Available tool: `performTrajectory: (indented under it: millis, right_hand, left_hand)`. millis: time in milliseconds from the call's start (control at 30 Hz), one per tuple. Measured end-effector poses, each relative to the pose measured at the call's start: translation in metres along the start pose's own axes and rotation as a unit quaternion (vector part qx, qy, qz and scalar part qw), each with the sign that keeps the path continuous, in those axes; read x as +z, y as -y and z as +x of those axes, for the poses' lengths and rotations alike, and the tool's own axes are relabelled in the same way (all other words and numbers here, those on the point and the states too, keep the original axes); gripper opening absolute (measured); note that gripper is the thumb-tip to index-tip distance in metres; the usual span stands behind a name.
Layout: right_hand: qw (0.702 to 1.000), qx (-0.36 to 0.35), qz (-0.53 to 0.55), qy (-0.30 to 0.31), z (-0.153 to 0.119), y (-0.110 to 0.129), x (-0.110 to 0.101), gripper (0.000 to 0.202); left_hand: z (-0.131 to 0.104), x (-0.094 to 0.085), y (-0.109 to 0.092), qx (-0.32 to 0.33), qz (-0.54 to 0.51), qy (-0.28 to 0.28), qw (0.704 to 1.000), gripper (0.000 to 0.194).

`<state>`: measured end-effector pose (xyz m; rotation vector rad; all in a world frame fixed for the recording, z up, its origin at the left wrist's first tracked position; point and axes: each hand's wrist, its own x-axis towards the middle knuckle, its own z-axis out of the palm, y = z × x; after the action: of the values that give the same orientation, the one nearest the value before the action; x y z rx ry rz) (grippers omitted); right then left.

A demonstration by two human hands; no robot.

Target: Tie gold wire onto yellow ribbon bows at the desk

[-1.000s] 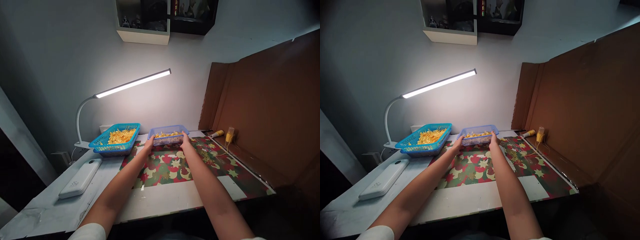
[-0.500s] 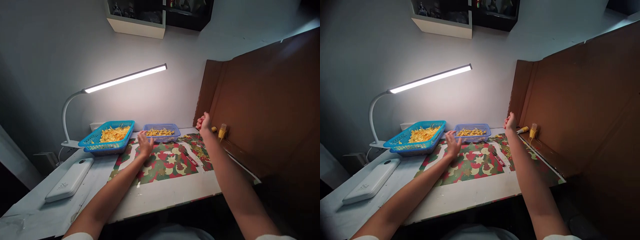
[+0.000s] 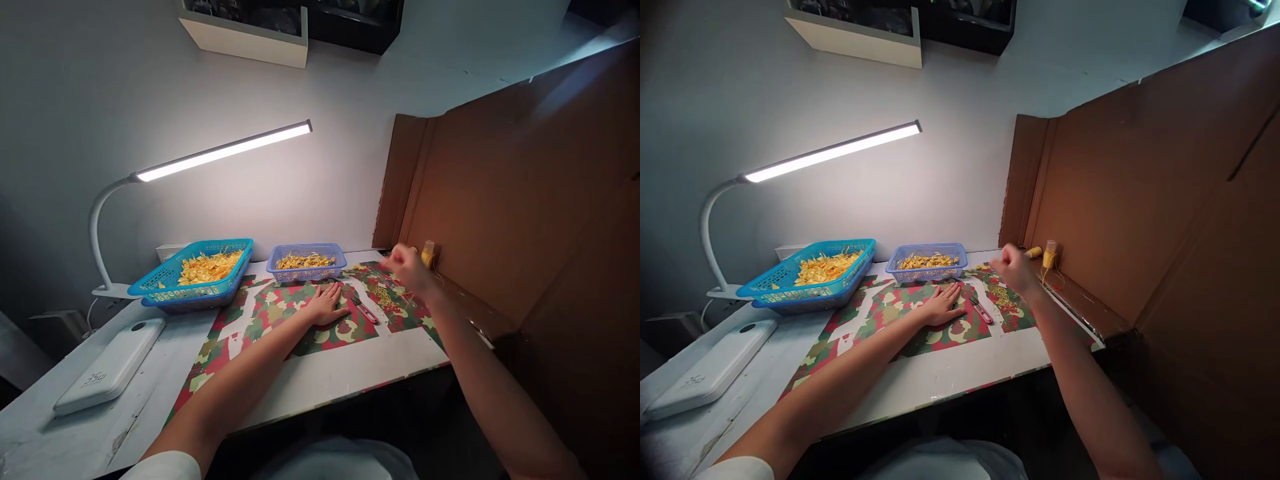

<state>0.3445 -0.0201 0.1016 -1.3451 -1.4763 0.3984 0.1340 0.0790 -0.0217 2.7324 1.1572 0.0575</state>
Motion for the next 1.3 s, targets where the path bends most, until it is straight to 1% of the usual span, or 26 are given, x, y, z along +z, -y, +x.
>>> performTrajectory:
  millis: [33, 100, 167, 200, 300, 400, 467, 567, 667, 733, 767, 833, 900, 933, 1000, 1033, 1133, 1200, 1233, 1300]
  right_hand:
    - [0.996, 0.017, -0.086, 0.032, -0.012, -0.013, 0.012, 0.032]
    - [0.976, 0.049, -0.192, 0.09, -0.032, -0.037, 0.037, 0.034]
    - [0.961, 0.063, -0.239, 0.12, -0.046, -0.053, 0.056, 0.033]
    - [0.956, 0.066, -0.256, 0.127, -0.05, -0.058, 0.062, 0.031]
    - [0.948, 0.057, -0.288, 0.124, -0.054, -0.064, 0.069, 0.022]
    - [0.952, 0.041, -0.283, 0.109, -0.052, -0.069, 0.068, 0.021]
    - [0.96, 0.046, -0.264, 0.077, -0.051, -0.075, 0.066, 0.021]
    - [0.971, 0.069, -0.228, 0.009, -0.05, -0.091, 0.062, 0.02]
    - [0.979, 0.084, -0.174, -0.061, -0.048, -0.106, 0.054, 0.02]
    - [0.979, 0.095, -0.125, -0.131, -0.045, -0.113, 0.046, 0.018]
    - [0.975, 0.102, -0.1, -0.17, -0.044, -0.116, 0.041, 0.016]
    - [0.964, 0.116, -0.056, -0.234, -0.042, -0.119, 0.034, 0.015]
    - [0.954, 0.121, -0.017, -0.272, -0.04, -0.121, 0.03, 0.014]
    - [0.952, 0.119, 0.001, -0.281, -0.04, -0.122, 0.029, 0.015]
    - [0.95, 0.113, 0.034, -0.288, -0.039, -0.122, 0.031, 0.018]
    - [0.95, 0.111, 0.048, -0.288, -0.038, -0.123, 0.032, 0.02]
    - [0.948, 0.111, 0.082, -0.288, -0.037, -0.124, 0.035, 0.025]
    - [0.946, 0.11, 0.095, -0.291, -0.037, -0.124, 0.035, 0.027]
    - [0.945, 0.11, 0.098, -0.293, -0.037, -0.123, 0.035, 0.027]
    - [0.944, 0.11, 0.104, -0.292, -0.037, -0.123, 0.035, 0.029]
  left_hand:
    - [-0.002, -0.002, 0.001, 0.001, -0.003, -0.009, 1.0, 0.084]
    - [-0.009, -0.007, 0.005, -0.009, -0.003, -0.04, 0.999, 0.083]
    - [-0.019, -0.012, 0.01, -0.018, 0.011, -0.068, 0.997, 0.082]
    - [-0.025, -0.014, 0.012, -0.018, 0.021, -0.071, 0.997, 0.083]
    - [-0.037, -0.014, 0.013, -0.005, 0.043, -0.043, 0.998, 0.083]
    - [-0.036, -0.008, 0.002, 0.01, 0.042, -0.006, 0.999, 0.083]
    - [-0.026, -0.004, -0.01, 0.007, 0.035, 0.011, 0.999, 0.085]
    - [-0.006, 0.001, -0.032, -0.007, 0.025, 0.029, 0.999, 0.087]
    - [0.009, 0.004, -0.057, -0.018, 0.005, 0.033, 0.999, 0.088]
    - [0.013, 0.005, -0.069, -0.002, -0.014, 0.019, 1.0, 0.087]
    - [0.012, 0.004, -0.073, 0.01, -0.02, -0.001, 1.0, 0.085]
    - [0.007, 0.001, -0.071, 0.015, -0.019, -0.049, 0.999, 0.082]
    - [-0.005, -0.006, -0.059, -0.019, 0.0, -0.084, 0.996, 0.08]
    - [-0.014, -0.009, -0.051, -0.045, 0.012, -0.09, 0.995, 0.079]
    - [-0.036, -0.014, -0.032, -0.079, 0.037, -0.083, 0.993, 0.081]
    - [-0.048, -0.015, -0.024, -0.084, 0.044, -0.068, 0.993, 0.081]
    - [-0.079, -0.012, -0.01, -0.065, 0.048, -0.019, 0.997, 0.082]
    - [-0.087, -0.008, -0.009, -0.044, 0.043, -0.002, 0.998, 0.08]
    - [-0.086, -0.006, -0.011, -0.032, 0.043, 0.001, 0.999, 0.079]
    - [-0.076, -0.003, -0.016, -0.008, 0.042, 0.005, 0.999, 0.08]
